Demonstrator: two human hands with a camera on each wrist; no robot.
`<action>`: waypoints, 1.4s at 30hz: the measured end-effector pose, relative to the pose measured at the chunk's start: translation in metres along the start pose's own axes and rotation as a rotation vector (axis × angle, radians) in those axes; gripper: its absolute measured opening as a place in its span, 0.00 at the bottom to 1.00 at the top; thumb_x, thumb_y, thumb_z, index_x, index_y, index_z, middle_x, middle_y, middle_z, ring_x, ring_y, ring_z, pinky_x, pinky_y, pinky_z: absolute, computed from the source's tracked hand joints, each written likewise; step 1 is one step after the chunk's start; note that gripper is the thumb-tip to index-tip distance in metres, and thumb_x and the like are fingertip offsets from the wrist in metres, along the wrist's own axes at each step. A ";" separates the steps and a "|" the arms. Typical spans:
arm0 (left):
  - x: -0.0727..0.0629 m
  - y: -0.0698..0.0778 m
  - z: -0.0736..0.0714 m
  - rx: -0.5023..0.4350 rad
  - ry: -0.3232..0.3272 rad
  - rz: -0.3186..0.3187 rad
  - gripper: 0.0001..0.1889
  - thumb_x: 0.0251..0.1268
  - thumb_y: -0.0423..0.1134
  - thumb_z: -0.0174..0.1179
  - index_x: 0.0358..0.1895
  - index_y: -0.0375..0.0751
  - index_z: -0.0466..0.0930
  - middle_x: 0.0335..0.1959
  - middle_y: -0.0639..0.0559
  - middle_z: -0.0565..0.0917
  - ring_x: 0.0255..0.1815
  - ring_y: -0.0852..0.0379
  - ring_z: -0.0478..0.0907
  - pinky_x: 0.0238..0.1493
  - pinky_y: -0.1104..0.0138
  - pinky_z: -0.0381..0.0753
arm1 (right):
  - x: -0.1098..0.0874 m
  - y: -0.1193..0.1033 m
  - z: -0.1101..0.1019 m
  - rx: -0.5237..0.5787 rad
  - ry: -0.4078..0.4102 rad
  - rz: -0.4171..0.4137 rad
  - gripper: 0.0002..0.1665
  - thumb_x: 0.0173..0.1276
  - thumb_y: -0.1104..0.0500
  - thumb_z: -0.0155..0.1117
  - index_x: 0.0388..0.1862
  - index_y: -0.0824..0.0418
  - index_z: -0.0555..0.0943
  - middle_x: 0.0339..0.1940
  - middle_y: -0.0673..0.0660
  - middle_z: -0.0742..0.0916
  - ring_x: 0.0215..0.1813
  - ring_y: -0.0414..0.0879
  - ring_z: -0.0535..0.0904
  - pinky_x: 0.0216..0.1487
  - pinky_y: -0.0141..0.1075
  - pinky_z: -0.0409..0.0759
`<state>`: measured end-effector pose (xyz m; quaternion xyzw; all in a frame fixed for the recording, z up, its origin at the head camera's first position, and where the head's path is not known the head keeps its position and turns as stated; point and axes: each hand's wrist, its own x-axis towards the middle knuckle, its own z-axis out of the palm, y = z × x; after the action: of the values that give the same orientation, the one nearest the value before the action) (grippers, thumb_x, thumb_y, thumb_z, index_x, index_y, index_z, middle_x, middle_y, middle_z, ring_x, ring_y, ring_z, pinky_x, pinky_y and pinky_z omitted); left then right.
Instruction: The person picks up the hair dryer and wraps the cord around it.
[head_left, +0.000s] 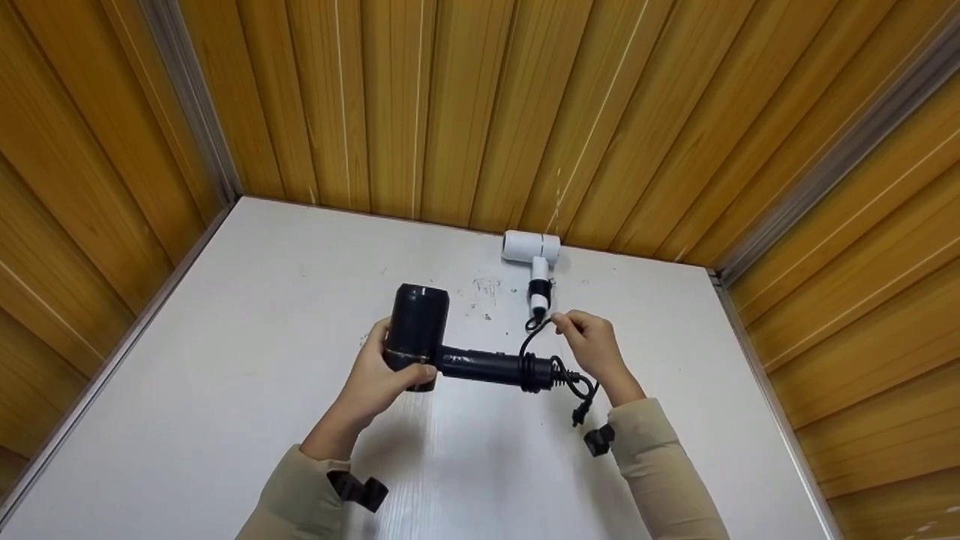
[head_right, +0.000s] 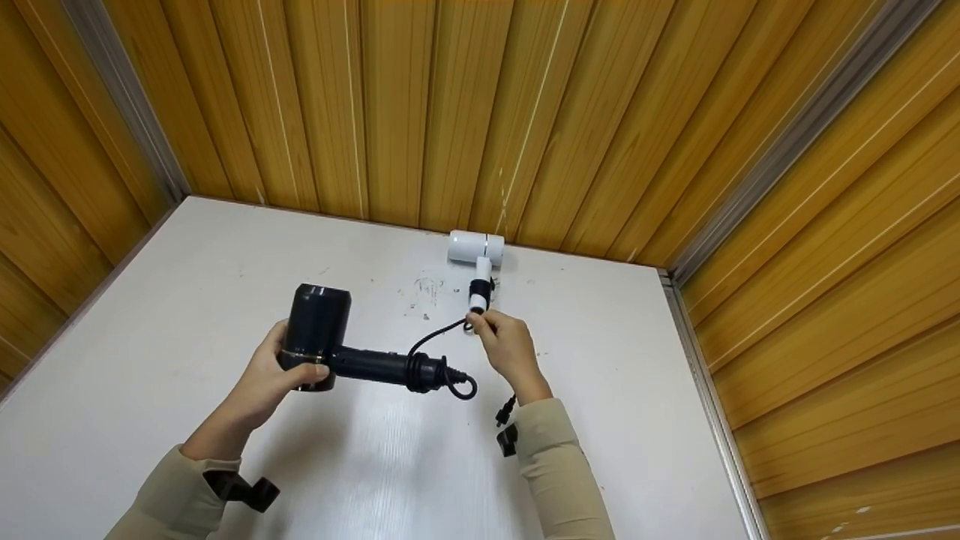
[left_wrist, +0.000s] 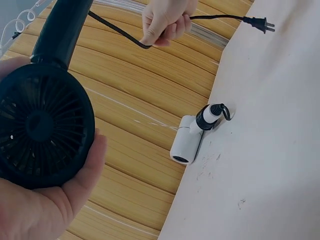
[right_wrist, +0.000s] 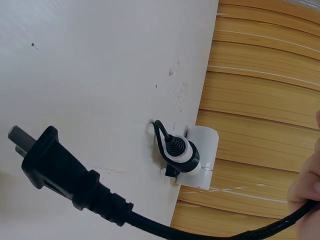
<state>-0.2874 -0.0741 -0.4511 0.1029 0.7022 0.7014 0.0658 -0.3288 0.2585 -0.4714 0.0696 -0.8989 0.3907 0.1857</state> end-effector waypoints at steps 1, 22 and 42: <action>0.000 0.001 0.000 -0.005 0.010 -0.003 0.41 0.46 0.31 0.66 0.68 0.41 0.57 0.51 0.38 0.73 0.47 0.47 0.75 0.46 0.58 0.79 | -0.001 0.000 0.001 0.001 0.000 0.001 0.17 0.68 0.56 0.60 0.20 0.61 0.79 0.14 0.46 0.72 0.19 0.34 0.62 0.24 0.29 0.63; 0.011 0.002 0.003 -0.256 0.415 -0.042 0.41 0.53 0.30 0.62 0.70 0.36 0.50 0.54 0.41 0.69 0.47 0.55 0.74 0.47 0.68 0.77 | -0.038 -0.009 0.035 -0.084 -0.078 -0.144 0.13 0.71 0.55 0.56 0.34 0.59 0.85 0.30 0.52 0.88 0.30 0.38 0.77 0.35 0.36 0.79; 0.022 -0.001 0.001 -0.336 0.610 -0.046 0.43 0.52 0.30 0.65 0.70 0.38 0.48 0.55 0.43 0.69 0.50 0.54 0.73 0.49 0.70 0.77 | -0.056 -0.036 0.028 0.045 0.026 -0.458 0.10 0.60 0.70 0.64 0.23 0.57 0.80 0.14 0.45 0.73 0.19 0.30 0.61 0.19 0.21 0.61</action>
<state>-0.3084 -0.0680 -0.4511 -0.1397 0.5664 0.8040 -0.1151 -0.2755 0.2117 -0.4863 0.2708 -0.8483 0.3591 0.2796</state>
